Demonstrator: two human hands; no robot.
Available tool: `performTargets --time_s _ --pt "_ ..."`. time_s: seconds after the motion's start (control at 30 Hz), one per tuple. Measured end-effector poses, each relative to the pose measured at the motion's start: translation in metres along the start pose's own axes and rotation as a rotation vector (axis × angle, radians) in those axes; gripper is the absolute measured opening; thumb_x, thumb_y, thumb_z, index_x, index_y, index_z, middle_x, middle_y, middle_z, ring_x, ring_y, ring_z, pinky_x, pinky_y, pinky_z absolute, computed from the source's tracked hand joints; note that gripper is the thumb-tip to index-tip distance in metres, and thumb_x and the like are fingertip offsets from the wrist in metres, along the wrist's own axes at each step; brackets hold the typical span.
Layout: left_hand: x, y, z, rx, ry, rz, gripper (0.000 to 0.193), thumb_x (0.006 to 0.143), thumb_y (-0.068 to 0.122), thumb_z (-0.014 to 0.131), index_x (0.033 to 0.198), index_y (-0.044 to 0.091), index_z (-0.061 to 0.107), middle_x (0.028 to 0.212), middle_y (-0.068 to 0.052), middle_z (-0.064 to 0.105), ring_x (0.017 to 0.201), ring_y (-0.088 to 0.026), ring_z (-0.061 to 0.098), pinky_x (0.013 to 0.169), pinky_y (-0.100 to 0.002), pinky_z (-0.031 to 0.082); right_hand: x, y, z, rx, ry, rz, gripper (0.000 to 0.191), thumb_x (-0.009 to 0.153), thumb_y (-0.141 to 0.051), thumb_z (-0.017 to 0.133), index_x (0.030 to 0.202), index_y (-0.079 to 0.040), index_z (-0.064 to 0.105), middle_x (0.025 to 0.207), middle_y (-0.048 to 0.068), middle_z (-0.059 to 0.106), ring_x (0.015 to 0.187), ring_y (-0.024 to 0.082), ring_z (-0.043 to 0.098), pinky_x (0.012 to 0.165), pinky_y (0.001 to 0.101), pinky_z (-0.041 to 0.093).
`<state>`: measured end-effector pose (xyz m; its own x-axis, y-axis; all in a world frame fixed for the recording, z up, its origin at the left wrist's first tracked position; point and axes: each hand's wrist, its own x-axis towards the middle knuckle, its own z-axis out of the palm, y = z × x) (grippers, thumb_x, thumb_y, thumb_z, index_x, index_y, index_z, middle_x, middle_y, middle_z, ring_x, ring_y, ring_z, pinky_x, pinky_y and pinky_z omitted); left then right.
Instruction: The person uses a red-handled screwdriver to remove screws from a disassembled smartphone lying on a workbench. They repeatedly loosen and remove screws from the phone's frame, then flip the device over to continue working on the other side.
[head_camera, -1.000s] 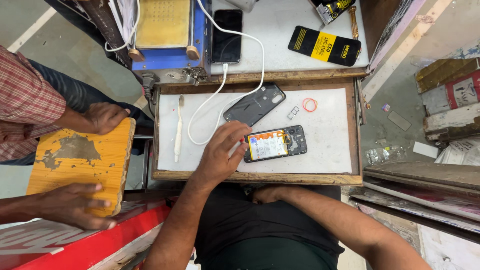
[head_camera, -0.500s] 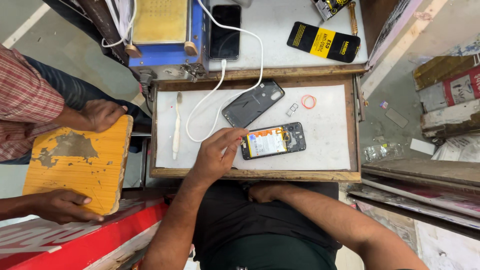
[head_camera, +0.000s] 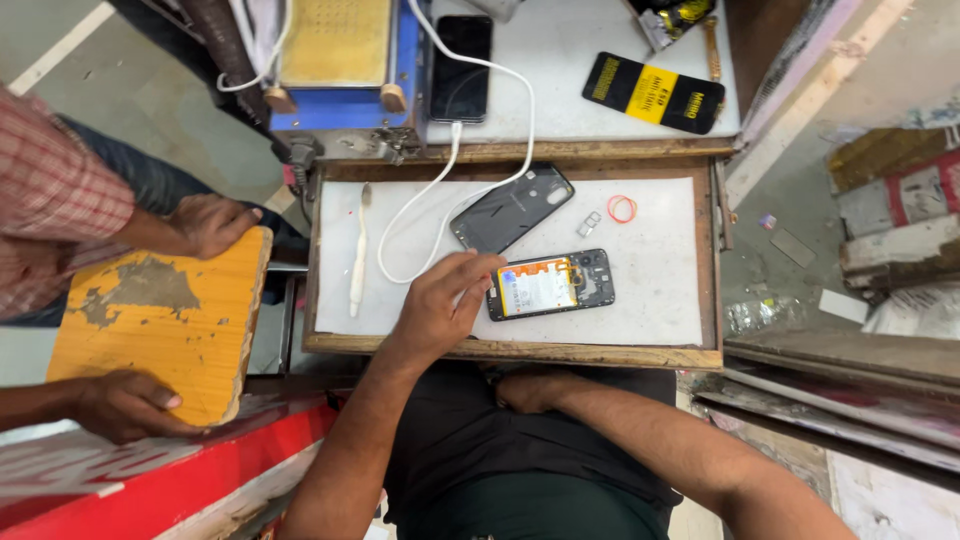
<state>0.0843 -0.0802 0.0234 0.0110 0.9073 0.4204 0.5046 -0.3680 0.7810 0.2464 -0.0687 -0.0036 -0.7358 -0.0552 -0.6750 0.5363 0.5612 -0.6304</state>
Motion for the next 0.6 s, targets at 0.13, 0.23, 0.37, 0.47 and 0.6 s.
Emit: performTargets --time_s 0.13,0.23,0.37,0.47,0.6 --pt "0.003 -0.001 0.002 0.143 0.038 0.207 0.045 0.089 0.011 0.075 0.130 0.008 0.058 0.119 -0.016 0.067 0.113 -0.041 0.065 0.099 -0.045 0.052 -0.001 0.002 0.002 0.030 -0.002 0.003 0.028 0.084 -0.026 0.068 0.107 -0.011 0.076 0.106 0.015 0.076 0.098 0.032 0.072 0.084 0.0463 0.054" --pt "0.003 -0.002 0.003 -0.023 0.013 -0.119 0.037 0.099 0.006 0.071 0.133 0.017 0.063 0.108 -0.008 0.070 0.096 -0.027 0.076 0.086 -0.035 0.063 -0.001 0.005 0.002 0.022 -0.012 -0.007 0.028 0.084 -0.026 0.068 0.107 -0.012 0.077 0.107 0.015 0.076 0.098 0.032 0.071 0.085 0.0461 0.054" --pt "-0.001 -0.003 0.005 0.204 -0.054 0.066 0.051 0.094 0.002 0.070 0.141 0.017 0.054 0.116 -0.013 0.073 0.108 -0.034 0.072 0.091 -0.039 0.060 -0.001 0.005 -0.001 0.012 -0.011 -0.016 0.028 0.084 -0.026 0.068 0.108 -0.013 0.077 0.108 0.015 0.076 0.100 0.032 0.071 0.087 0.0458 0.054" --pt "0.010 -0.013 0.008 0.119 0.021 -0.078 0.055 0.098 0.005 0.071 0.145 0.014 0.045 0.104 -0.010 0.077 0.093 -0.024 0.076 0.081 -0.034 0.063 -0.004 0.002 -0.003 -0.008 0.010 -0.020 0.028 0.085 -0.025 0.068 0.108 -0.013 0.078 0.109 0.015 0.076 0.100 0.032 0.071 0.088 0.0455 0.054" --pt "0.028 -0.024 0.016 -0.058 0.227 -0.121 0.060 0.103 0.004 0.066 0.152 0.009 0.032 0.106 -0.012 0.076 0.097 -0.021 0.078 0.086 -0.033 0.066 -0.008 0.007 0.000 -0.071 0.294 -0.008 0.034 0.085 -0.025 0.067 0.118 -0.017 0.074 0.114 0.015 0.074 0.103 0.033 0.069 0.089 0.0465 0.052"
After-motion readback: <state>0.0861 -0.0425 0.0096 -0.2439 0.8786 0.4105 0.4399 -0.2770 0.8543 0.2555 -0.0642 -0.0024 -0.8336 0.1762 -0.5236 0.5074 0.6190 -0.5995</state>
